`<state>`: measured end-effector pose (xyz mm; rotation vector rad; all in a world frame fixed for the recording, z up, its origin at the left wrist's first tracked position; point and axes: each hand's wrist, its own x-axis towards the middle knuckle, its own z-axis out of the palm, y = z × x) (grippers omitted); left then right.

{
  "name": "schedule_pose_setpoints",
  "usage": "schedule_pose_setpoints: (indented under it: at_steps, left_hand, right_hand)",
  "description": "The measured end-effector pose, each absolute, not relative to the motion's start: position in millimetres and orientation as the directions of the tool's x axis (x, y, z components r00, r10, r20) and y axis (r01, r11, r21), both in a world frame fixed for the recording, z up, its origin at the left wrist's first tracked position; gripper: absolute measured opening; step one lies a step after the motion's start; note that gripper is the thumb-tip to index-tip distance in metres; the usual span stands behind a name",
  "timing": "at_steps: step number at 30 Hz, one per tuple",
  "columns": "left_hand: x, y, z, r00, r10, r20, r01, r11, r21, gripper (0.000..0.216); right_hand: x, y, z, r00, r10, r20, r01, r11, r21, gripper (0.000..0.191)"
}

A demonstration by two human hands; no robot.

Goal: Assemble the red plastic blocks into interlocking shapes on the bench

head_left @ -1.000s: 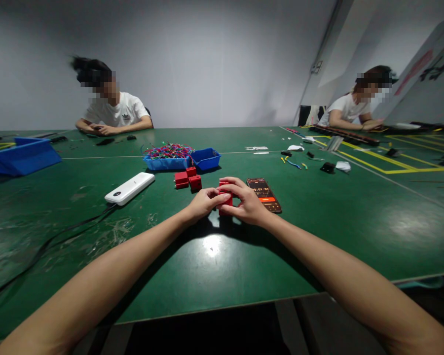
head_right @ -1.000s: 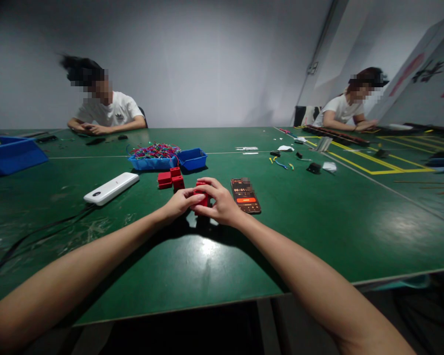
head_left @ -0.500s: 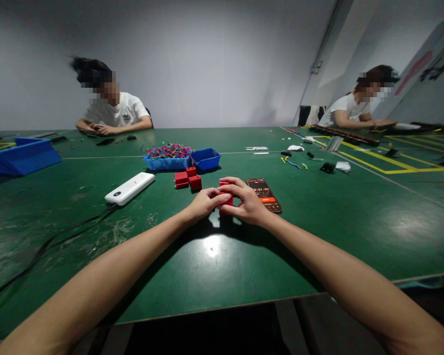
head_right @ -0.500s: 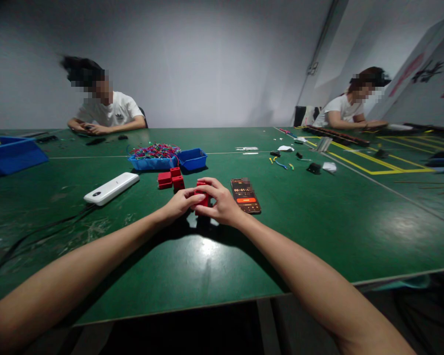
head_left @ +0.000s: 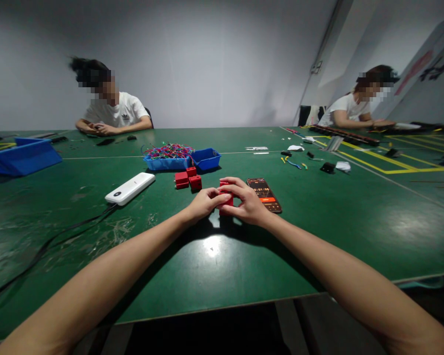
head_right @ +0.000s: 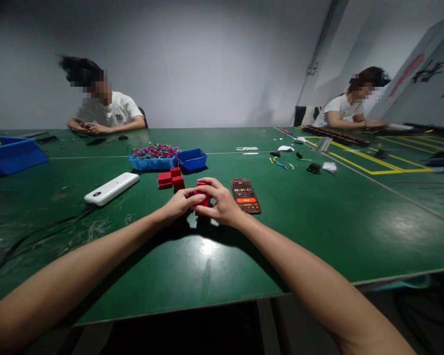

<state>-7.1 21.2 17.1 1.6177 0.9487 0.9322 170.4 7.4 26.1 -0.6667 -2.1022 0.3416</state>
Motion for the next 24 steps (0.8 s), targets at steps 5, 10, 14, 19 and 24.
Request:
schedule_pose_setpoints:
  at_steps: [5,10,14,19,24]
  left_hand:
    - [-8.3,23.0,16.3,0.396,0.907,0.145,0.135,-0.214,0.968,0.043]
    - [-8.8,23.4,16.7,0.385,0.913,0.137,0.135,-0.203,0.97,0.043]
    - [-8.1,22.9,14.5,0.392,0.909,0.141,0.122,-0.204,0.971,0.043]
    - [-5.2,23.2,6.7,0.323,0.933,0.157,0.088,-0.195,0.977,0.048]
    - [-4.8,24.0,4.2,0.361,0.919,0.16,0.072,-0.198,0.977,0.048]
  right_hand:
    - [169.2,8.2,26.3,-0.472,0.577,0.666,0.337,0.817,-0.468,0.04]
    - [168.5,8.3,26.3,-0.468,0.573,0.673,0.337,0.819,-0.464,0.04]
    - [168.8,8.0,25.1,-0.473,0.569,0.672,0.343,0.822,-0.455,0.04]
    - [170.8,11.7,20.1,-0.479,0.534,0.697,0.338,0.845,-0.415,0.043]
    - [172.9,16.3,16.3,-0.48,0.527,0.701,0.364,0.847,-0.387,0.047]
